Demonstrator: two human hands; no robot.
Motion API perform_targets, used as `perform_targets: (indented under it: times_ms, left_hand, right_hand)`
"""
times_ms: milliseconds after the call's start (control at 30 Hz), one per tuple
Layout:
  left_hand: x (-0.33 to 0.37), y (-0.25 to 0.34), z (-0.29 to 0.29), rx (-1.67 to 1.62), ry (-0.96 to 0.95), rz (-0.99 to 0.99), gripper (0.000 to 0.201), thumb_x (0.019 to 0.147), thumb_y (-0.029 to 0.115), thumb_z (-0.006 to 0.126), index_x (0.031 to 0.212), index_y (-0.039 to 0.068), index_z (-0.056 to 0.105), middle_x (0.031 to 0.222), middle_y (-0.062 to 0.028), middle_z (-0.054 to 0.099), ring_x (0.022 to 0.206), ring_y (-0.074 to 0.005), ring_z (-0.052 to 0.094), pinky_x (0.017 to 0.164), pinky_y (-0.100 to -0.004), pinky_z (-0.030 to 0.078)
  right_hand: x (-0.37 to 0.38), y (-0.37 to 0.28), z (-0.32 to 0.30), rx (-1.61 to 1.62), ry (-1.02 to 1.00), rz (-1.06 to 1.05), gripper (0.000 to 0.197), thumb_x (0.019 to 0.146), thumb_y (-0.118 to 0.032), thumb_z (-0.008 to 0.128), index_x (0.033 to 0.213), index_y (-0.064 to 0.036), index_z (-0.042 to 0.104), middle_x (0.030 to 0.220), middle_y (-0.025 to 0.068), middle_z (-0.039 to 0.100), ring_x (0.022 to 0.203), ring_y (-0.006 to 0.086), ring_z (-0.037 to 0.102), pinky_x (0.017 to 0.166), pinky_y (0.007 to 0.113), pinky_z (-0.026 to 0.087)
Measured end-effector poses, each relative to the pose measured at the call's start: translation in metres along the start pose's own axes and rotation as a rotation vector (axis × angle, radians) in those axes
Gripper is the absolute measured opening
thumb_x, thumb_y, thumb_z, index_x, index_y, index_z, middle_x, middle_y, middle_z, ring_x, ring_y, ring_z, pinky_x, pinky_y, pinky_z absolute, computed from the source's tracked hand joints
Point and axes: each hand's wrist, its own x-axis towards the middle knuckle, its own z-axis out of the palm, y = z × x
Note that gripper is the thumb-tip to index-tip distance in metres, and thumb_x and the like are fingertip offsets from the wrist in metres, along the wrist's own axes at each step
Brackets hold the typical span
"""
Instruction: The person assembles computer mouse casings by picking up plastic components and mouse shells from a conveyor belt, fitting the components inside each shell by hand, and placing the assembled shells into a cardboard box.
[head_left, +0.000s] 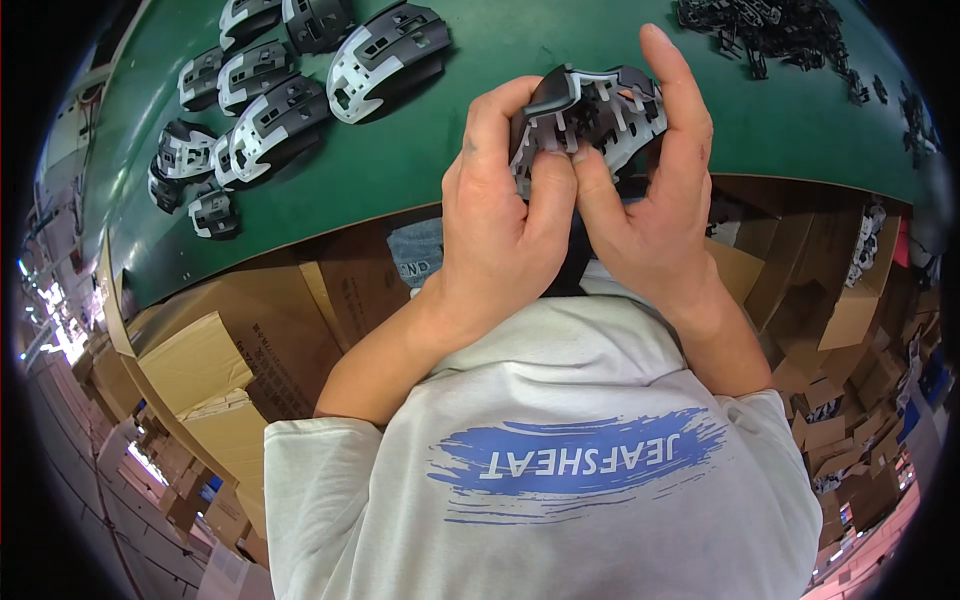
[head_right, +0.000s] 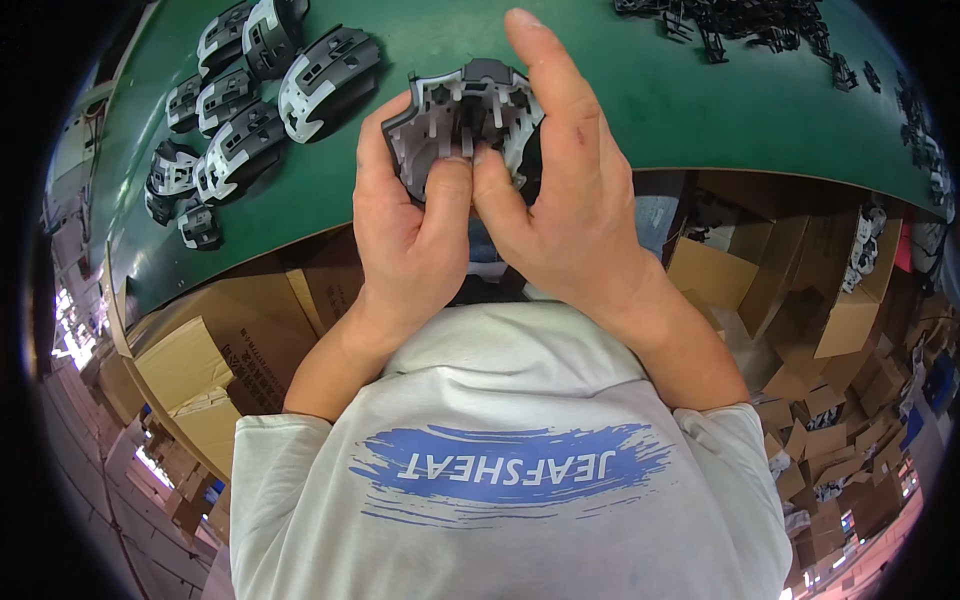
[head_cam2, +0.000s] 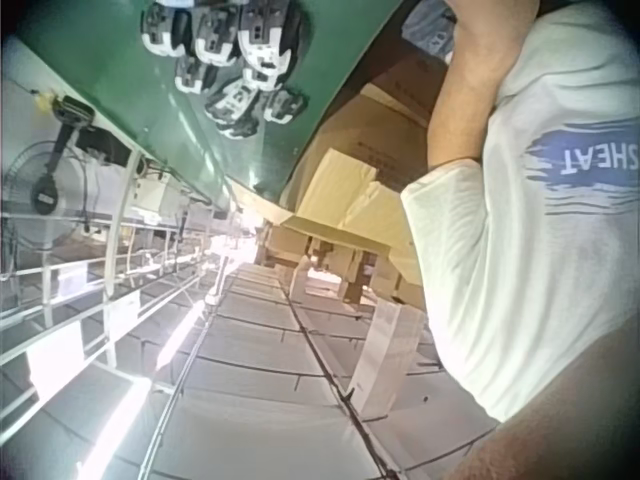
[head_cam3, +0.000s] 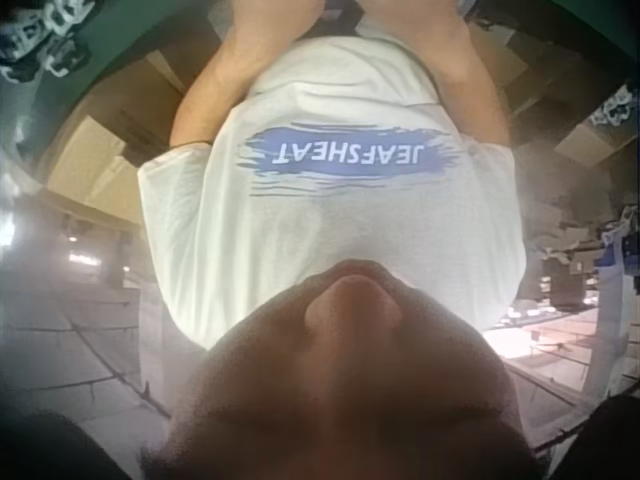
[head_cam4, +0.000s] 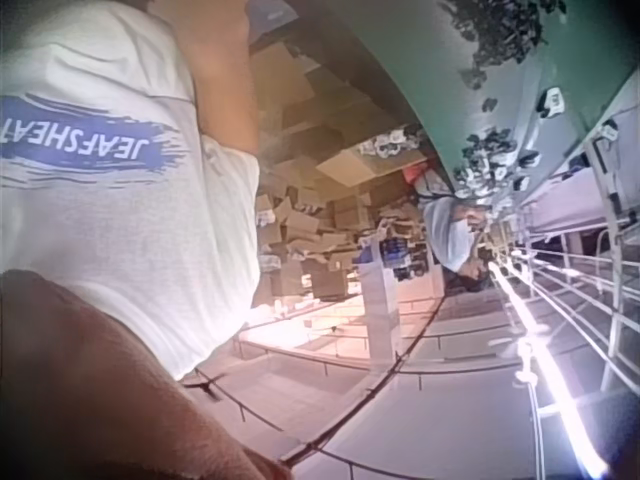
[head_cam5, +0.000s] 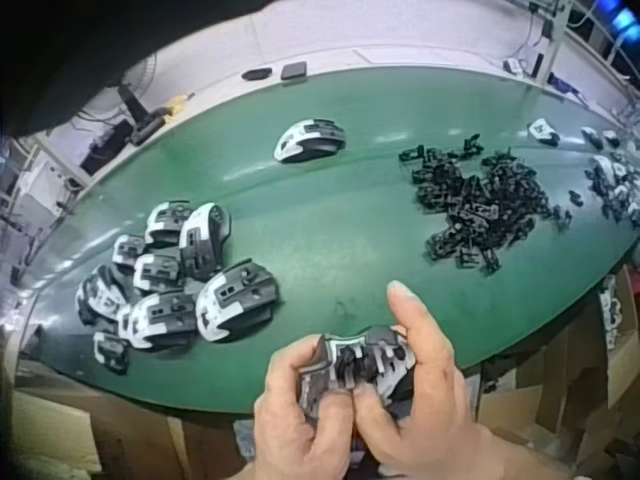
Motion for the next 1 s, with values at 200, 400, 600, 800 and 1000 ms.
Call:
perform_targets:
  times_ms: [200, 400, 600, 800, 1000]
  left_hand:
    - [-0.002, -0.012, 0.009, -0.045, 0.053, 0.041, 0.037, 0.099, -0.003, 0.054, 0.135, -0.004, 0.049, 0.104, -0.0204, 0.071, 0.089, -0.0334, 0.072, 0.081, -0.0417, 0.057]
    - [0.004, -0.011, 0.011, -0.043, 0.044, 0.035, 0.035, 0.1, -0.003, 0.051, 0.134, -0.003, 0.047, 0.107, -0.0239, 0.071, 0.088, -0.039, 0.071, 0.081, -0.0449, 0.056]
    - [0.005, 0.02, -0.016, -0.338, -0.127, -0.434, 0.044, 0.107, 0.009, 0.05, 0.149, -0.001, 0.039, 0.125, -0.0142, 0.066, 0.1, -0.0173, 0.069, 0.066, -0.0291, 0.062]
    - [-0.04, 0.045, -0.058, -0.413, 0.004, -0.571, 0.053, 0.108, 0.01, 0.054, 0.157, 0.003, 0.035, 0.131, -0.0083, 0.064, 0.101, -0.012, 0.068, 0.067, -0.0267, 0.06]
    - [-0.081, 0.077, -0.101, -0.43, 0.46, -0.442, 0.051, 0.106, 0.007, 0.057, 0.154, 0.005, 0.041, 0.125, -0.0082, 0.067, 0.094, -0.0141, 0.071, 0.066, -0.029, 0.061]
  right_hand:
    - [0.002, -0.002, 0.011, -0.22, 0.19, -0.054, 0.074, 0.09, 0.004, 0.072, 0.155, 0.0091, 0.037, 0.163, 0.0234, 0.042, 0.13, 0.0298, 0.061, 0.105, 0.039, 0.052]
    - [0.006, -0.007, -0.003, -0.061, -0.124, 0.12, 0.098, 0.098, -0.008, 0.068, 0.171, 0.0004, 0.003, 0.168, 0.0268, 0.033, 0.139, 0.0415, 0.055, 0.12, 0.045, 0.042]
    - [0.019, -0.016, -0.015, 0.175, -0.168, 0.217, 0.085, 0.089, -0.003, 0.07, 0.165, 0.0011, 0.032, 0.147, 0.0238, 0.058, 0.128, 0.0362, 0.062, 0.105, 0.039, 0.051]
    - [0.051, -0.026, -0.03, 0.36, -0.542, 0.088, 0.076, 0.092, -0.011, 0.076, 0.161, -0.0061, 0.046, 0.151, 0.0216, 0.055, 0.132, 0.0348, 0.06, 0.107, 0.042, 0.05]
    - [0.141, -0.042, -0.141, 0.736, -0.544, -0.713, 0.048, 0.101, -0.04, 0.066, 0.137, -0.009, 0.07, 0.136, 0.0158, 0.067, 0.111, 0.0275, 0.065, 0.087, 0.046, 0.051]
